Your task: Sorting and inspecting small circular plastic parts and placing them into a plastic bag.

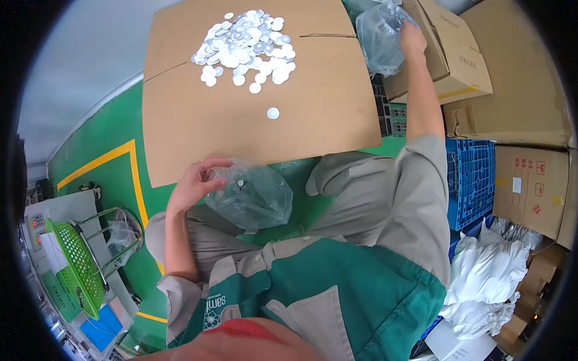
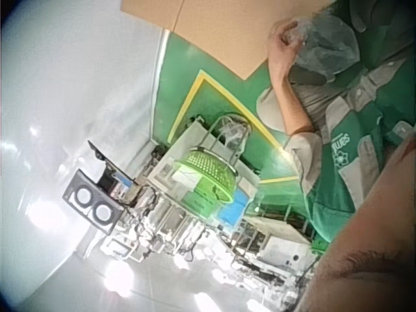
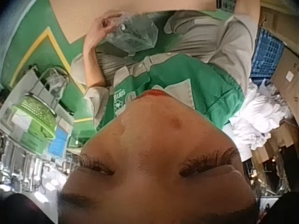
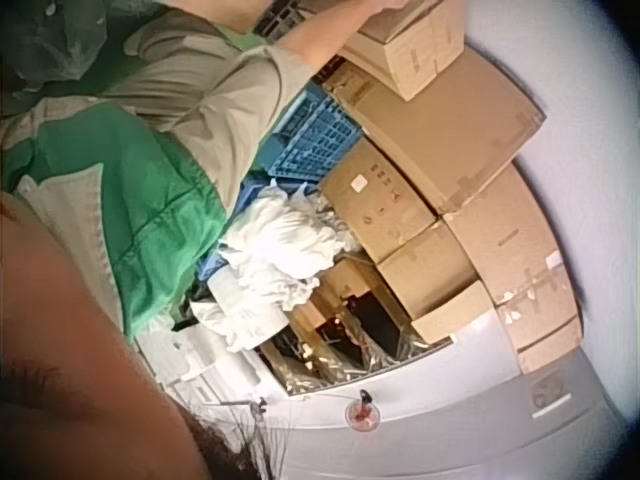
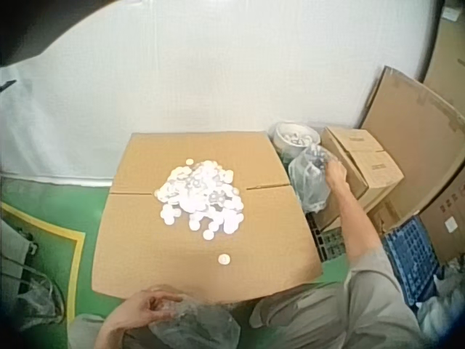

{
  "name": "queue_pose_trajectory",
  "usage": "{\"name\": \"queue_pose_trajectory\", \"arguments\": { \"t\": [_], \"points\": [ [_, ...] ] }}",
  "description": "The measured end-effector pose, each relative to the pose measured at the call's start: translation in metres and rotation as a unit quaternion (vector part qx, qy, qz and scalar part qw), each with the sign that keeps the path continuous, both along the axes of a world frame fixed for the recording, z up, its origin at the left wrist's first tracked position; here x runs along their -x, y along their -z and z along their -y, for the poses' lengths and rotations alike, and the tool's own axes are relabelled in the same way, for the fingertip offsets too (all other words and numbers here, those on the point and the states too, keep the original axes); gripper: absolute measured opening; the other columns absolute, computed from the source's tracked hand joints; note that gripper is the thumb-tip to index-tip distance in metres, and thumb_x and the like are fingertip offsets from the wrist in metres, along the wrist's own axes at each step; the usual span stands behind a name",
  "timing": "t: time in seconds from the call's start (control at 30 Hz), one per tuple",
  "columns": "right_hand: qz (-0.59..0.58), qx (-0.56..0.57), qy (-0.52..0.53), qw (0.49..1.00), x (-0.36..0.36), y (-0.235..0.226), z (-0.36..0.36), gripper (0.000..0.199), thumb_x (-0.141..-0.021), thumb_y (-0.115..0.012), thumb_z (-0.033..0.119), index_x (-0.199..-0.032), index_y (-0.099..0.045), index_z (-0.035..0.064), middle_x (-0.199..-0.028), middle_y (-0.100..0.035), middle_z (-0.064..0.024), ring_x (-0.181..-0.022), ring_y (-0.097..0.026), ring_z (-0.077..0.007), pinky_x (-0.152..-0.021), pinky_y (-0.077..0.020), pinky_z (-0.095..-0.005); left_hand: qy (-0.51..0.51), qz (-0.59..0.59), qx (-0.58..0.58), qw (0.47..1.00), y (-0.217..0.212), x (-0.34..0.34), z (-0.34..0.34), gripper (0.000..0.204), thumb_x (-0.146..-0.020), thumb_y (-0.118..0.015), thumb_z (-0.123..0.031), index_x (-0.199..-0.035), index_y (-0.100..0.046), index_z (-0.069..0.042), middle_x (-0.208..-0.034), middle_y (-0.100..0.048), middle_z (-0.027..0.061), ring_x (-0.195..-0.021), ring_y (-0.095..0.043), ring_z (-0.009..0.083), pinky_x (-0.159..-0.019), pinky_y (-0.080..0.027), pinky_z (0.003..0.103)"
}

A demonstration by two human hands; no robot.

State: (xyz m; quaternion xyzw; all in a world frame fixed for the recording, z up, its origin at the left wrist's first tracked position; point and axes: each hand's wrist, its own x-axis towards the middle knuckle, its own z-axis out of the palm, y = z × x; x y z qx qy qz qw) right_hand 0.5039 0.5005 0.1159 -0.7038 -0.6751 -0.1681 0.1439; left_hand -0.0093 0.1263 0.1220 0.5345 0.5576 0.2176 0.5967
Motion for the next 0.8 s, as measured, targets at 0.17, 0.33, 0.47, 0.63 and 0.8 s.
{"name": "queue_pose_trajectory", "arguments": {
  "t": [0.17, 0.33, 0.47, 0.63, 0.8],
  "points": [
    [-0.155, 0.026, -0.381, 0.911, 0.166, 0.015, 0.088, 0.028, -0.088, -0.053, 0.009, -0.114, -0.062, 0.0037, -0.109, -0.065, -0.015, -0.101, -0.061, -0.033, -0.088, -0.0482, -0.0407, -0.014, -0.007, -0.058, 0.998, 0.003, 0.003, 0.007, 0.042, -0.075, -0.071, -0.001, -0.116, -0.064, -0.003, -0.099, -0.057, 0.0023, -0.072, -0.045, 0.0099, -0.067, -0.043, 0.025],
    [-0.215, 0.125, -0.411, 0.877, 0.241, 0.047, 0.14, 0.032, -0.088, -0.064, 0.025, -0.112, -0.062, 0.0055, -0.122, -0.058, -0.0126, -0.111, -0.052, -0.0317, -0.095, -0.0438, -0.0395, -0.004, 0.025, 0.012, 1.0, -0.004, 0.001, -0.004, 0.043, -0.075, -0.067, 0.002, -0.118, -0.064, -0.002, -0.099, -0.057, 0.0042, -0.074, -0.049, 0.0097, -0.066, -0.048, 0.024],
    [-0.187, 0.112, -0.467, 0.857, 0.267, 0.056, 0.154, 0.038, -0.084, -0.069, 0.022, -0.12, -0.061, 0.0105, -0.123, -0.057, -0.0103, -0.113, -0.049, -0.0309, -0.096, -0.043, -0.0396, -0.019, 0.039, 0.022, 0.999, -0.001, 0.003, -0.004, 0.04, -0.078, -0.063, 0.004, -0.117, -0.064, -0.002, -0.1, -0.058, 0.0049, -0.072, -0.053, 0.0086, -0.064, -0.051, 0.024],
    [-0.249, 0.148, -0.538, 0.791, 0.282, 0.052, 0.166, 0.042, -0.083, -0.07, 0.016, -0.124, -0.06, 0.0119, -0.127, -0.056, -0.0101, -0.117, -0.05, -0.0288, -0.099, -0.0426, -0.038, -0.048, 0.029, 0.004, 0.998, -0.003, 0.001, -0.008, 0.037, -0.079, -0.064, 0.002, -0.115, -0.064, -0.003, -0.104, -0.062, 0.0058, -0.071, -0.054, 0.0106, -0.063, -0.05, 0.024],
    [-0.2, 0.148, -0.419, 0.873, 0.254, 0.035, 0.152, 0.044, -0.086, -0.067, 0.024, -0.126, -0.058, 0.0096, -0.135, -0.05, -0.0152, -0.121, -0.046, -0.0328, -0.101, -0.0397, -0.0412, -0.085, -0.128, -0.116, 0.981, 0.01, 0.008, -0.005, 0.037, -0.075, -0.065, 0.001, -0.111, -0.063, -0.004, -0.104, -0.063, 0.0106, -0.077, -0.059, 0.0202, -0.072, -0.05, 0.032]
  ]
}}
